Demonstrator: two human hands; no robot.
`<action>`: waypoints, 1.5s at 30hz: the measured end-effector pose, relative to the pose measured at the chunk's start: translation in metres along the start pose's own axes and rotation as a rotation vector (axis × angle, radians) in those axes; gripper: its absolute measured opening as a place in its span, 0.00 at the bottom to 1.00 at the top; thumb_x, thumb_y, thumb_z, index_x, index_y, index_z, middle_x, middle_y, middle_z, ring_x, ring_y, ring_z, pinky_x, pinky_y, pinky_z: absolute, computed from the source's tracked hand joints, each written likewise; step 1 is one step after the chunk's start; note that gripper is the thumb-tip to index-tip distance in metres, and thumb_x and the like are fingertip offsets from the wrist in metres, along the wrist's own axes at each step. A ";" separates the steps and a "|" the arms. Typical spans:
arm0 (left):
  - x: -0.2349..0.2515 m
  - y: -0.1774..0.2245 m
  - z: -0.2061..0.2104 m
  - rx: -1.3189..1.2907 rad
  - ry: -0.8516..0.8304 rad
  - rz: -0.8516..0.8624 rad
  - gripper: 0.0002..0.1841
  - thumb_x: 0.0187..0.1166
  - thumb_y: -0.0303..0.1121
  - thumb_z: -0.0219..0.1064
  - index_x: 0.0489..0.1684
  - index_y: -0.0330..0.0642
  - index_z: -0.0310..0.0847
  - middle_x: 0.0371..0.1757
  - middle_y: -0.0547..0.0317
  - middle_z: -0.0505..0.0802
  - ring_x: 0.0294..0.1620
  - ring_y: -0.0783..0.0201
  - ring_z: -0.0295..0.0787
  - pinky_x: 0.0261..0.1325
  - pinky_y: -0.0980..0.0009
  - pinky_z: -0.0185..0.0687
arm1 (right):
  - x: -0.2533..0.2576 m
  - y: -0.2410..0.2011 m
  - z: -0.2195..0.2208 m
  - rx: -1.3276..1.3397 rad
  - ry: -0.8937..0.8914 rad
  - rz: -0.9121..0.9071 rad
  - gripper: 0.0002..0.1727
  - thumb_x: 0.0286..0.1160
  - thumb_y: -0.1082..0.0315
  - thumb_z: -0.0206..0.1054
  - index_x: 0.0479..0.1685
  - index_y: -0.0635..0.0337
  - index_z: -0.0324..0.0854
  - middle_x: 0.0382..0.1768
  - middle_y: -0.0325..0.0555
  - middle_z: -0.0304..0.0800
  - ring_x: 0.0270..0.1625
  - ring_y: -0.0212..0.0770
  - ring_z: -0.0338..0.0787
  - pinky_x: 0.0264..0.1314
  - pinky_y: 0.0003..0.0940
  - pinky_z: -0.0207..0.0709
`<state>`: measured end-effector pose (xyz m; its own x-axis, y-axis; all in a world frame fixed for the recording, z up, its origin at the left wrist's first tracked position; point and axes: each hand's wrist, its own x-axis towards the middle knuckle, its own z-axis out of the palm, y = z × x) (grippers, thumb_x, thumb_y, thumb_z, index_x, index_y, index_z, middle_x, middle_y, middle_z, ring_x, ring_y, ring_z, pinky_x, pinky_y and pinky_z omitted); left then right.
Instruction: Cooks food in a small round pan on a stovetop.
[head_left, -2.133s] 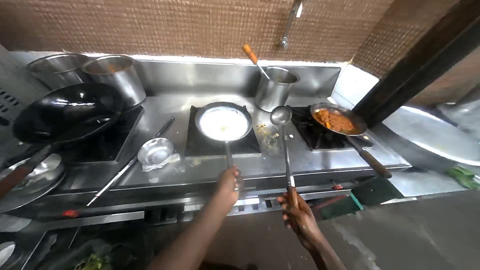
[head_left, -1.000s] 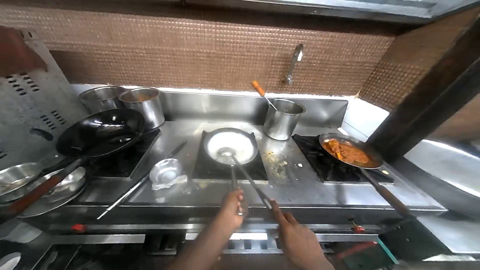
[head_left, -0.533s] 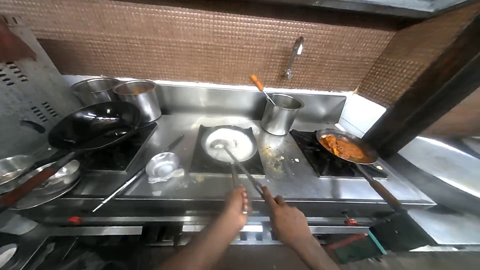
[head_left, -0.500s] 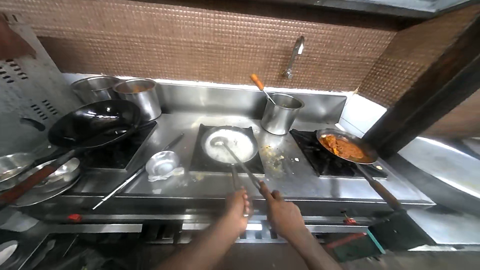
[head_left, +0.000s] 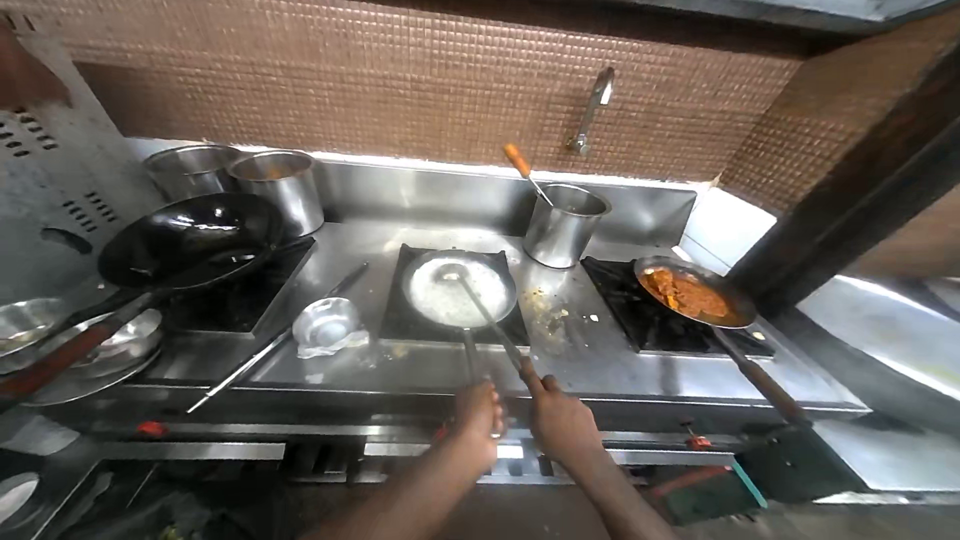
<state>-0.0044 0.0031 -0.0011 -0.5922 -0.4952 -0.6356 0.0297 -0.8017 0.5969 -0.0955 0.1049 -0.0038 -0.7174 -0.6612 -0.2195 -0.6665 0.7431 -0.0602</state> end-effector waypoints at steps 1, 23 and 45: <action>0.006 0.002 0.000 0.000 0.005 0.005 0.13 0.95 0.37 0.50 0.40 0.40 0.71 0.20 0.64 0.72 0.09 0.74 0.61 0.09 0.81 0.58 | -0.004 0.002 0.002 -0.008 0.006 0.021 0.47 0.78 0.67 0.58 0.98 0.33 0.40 0.68 0.60 0.81 0.47 0.62 0.93 0.47 0.60 0.87; -0.001 0.006 -0.005 -0.028 -0.006 -0.020 0.12 0.95 0.37 0.50 0.40 0.41 0.70 0.20 0.64 0.72 0.08 0.74 0.60 0.08 0.81 0.59 | -0.008 0.000 -0.005 2.040 -0.386 0.152 0.19 0.89 0.68 0.50 0.75 0.54 0.67 0.30 0.42 0.81 0.10 0.25 0.69 0.06 0.18 0.64; 0.020 0.018 -0.015 -0.078 -0.078 -0.044 0.10 0.94 0.36 0.50 0.42 0.42 0.69 0.18 0.66 0.70 0.07 0.76 0.57 0.07 0.82 0.57 | -0.050 0.028 0.006 -0.009 0.083 -0.142 0.45 0.77 0.67 0.60 0.97 0.30 0.47 0.63 0.58 0.86 0.36 0.60 0.93 0.37 0.61 0.86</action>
<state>-0.0039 -0.0266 -0.0104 -0.6551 -0.4342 -0.6183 0.0635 -0.8471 0.5276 -0.0775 0.1592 -0.0005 -0.6296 -0.7663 -0.1283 -0.7642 0.6406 -0.0759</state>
